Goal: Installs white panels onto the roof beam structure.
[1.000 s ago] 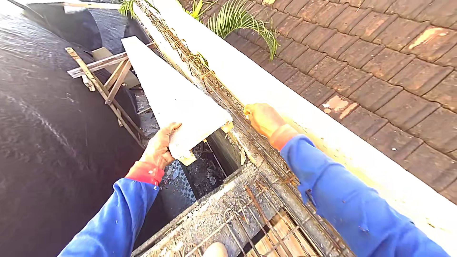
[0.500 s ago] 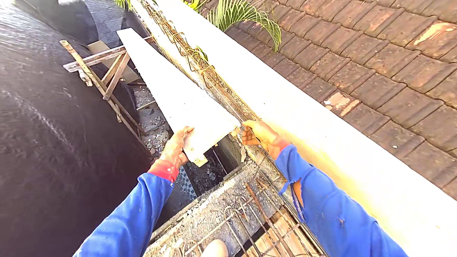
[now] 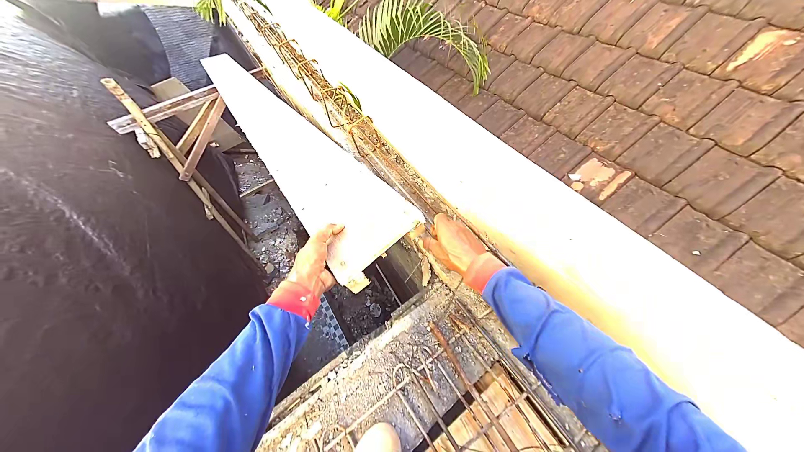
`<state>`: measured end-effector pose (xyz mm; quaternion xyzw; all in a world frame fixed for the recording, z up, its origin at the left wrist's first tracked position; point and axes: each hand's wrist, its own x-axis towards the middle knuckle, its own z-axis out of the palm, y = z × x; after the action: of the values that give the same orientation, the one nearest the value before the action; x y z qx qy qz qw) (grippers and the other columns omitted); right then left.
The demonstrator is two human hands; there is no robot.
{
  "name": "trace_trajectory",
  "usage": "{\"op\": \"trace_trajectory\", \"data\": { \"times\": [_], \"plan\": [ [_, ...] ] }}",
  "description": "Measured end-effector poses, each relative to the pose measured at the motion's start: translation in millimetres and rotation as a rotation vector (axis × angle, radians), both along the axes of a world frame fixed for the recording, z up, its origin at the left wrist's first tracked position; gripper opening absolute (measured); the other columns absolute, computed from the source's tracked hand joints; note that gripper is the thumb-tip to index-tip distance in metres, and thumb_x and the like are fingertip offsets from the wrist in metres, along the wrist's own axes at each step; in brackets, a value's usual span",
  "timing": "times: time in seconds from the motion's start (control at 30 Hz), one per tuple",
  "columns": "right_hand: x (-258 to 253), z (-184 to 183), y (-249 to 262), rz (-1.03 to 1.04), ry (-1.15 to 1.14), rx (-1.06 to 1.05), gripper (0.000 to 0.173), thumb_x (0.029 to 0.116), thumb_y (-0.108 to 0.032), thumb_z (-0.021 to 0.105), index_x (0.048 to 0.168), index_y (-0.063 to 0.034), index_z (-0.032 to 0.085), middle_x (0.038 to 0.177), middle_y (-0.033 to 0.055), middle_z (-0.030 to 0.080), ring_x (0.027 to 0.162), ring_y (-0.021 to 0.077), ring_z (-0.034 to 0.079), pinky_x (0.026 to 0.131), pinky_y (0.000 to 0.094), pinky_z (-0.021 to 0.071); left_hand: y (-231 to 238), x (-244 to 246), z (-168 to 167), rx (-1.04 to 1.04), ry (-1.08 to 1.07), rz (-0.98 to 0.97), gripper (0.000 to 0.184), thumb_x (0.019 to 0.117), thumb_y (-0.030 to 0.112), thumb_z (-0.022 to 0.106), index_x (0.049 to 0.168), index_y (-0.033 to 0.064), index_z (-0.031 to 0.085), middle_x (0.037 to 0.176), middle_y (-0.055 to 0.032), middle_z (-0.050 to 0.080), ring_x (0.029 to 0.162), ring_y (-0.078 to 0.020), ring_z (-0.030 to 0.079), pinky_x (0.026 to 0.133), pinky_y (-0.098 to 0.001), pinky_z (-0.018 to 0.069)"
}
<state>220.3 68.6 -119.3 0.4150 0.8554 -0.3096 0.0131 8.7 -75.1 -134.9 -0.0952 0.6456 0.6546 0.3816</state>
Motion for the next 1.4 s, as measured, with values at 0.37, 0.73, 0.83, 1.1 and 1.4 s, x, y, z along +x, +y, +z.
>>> {"op": "trace_trajectory", "data": {
  "times": [0.37, 0.73, 0.83, 1.1, 1.4],
  "plan": [
    [-12, -27, 30, -0.186, 0.183, -0.208, 0.046, 0.1071, -0.047, 0.049, 0.104, -0.0075, 0.072, 0.089, 0.0084, 0.074, 0.082, 0.0233, 0.072, 0.081, 0.0484, 0.0590, -29, -5, -41, -0.037, 0.025, 0.011, 0.038, 0.0911, 0.031, 0.070, 0.121, 0.0077, 0.065, 0.104, -0.0142, 0.072, 0.091, -0.0267, 0.072, 0.077, -0.0493, 0.0600],
    [-11, -11, 30, -0.233, 0.253, -0.288, 0.025, 0.1069, -0.021, 0.055, 0.128, -0.0083, 0.060, 0.101, 0.0091, 0.075, 0.087, 0.0210, 0.075, 0.082, 0.0434, 0.0626, -29, -6, -37, -0.018, 0.024, -0.020, 0.038, 0.0929, 0.032, 0.069, 0.122, 0.0079, 0.064, 0.105, -0.0141, 0.072, 0.091, -0.0264, 0.072, 0.076, -0.0489, 0.0602],
    [-22, -17, 24, -0.368, 0.292, -0.161, 0.046, 0.1020, -0.027, 0.065, 0.137, -0.0083, 0.043, 0.091, 0.0138, 0.072, 0.072, 0.0267, 0.075, 0.069, 0.0470, 0.0646, -32, -6, -36, -0.029, 0.024, -0.015, 0.038, 0.0931, 0.033, 0.068, 0.122, 0.0084, 0.064, 0.104, -0.0137, 0.072, 0.089, -0.0259, 0.072, 0.075, -0.0481, 0.0606],
    [-28, -13, 14, -0.089, 0.083, 0.312, 0.035, 0.1048, -0.019, 0.057, 0.139, -0.0121, 0.055, 0.122, 0.0199, 0.067, 0.095, 0.0406, 0.072, 0.080, 0.0561, 0.0596, -33, -6, -30, -0.029, 0.028, -0.007, 0.038, 0.0926, 0.032, 0.070, 0.122, 0.0086, 0.064, 0.105, -0.0135, 0.072, 0.090, -0.0258, 0.072, 0.075, -0.0478, 0.0606],
    [-29, -19, 13, -0.108, 0.087, 0.318, 0.039, 0.1070, -0.019, 0.050, 0.145, -0.0124, 0.047, 0.105, 0.0157, 0.074, 0.092, 0.0382, 0.074, 0.079, 0.0562, 0.0590, -34, -9, -32, -0.037, 0.020, -0.020, 0.041, 0.0917, 0.033, 0.070, 0.123, 0.0085, 0.064, 0.107, -0.0142, 0.072, 0.092, -0.0269, 0.072, 0.076, -0.0492, 0.0603]
  ]
}}
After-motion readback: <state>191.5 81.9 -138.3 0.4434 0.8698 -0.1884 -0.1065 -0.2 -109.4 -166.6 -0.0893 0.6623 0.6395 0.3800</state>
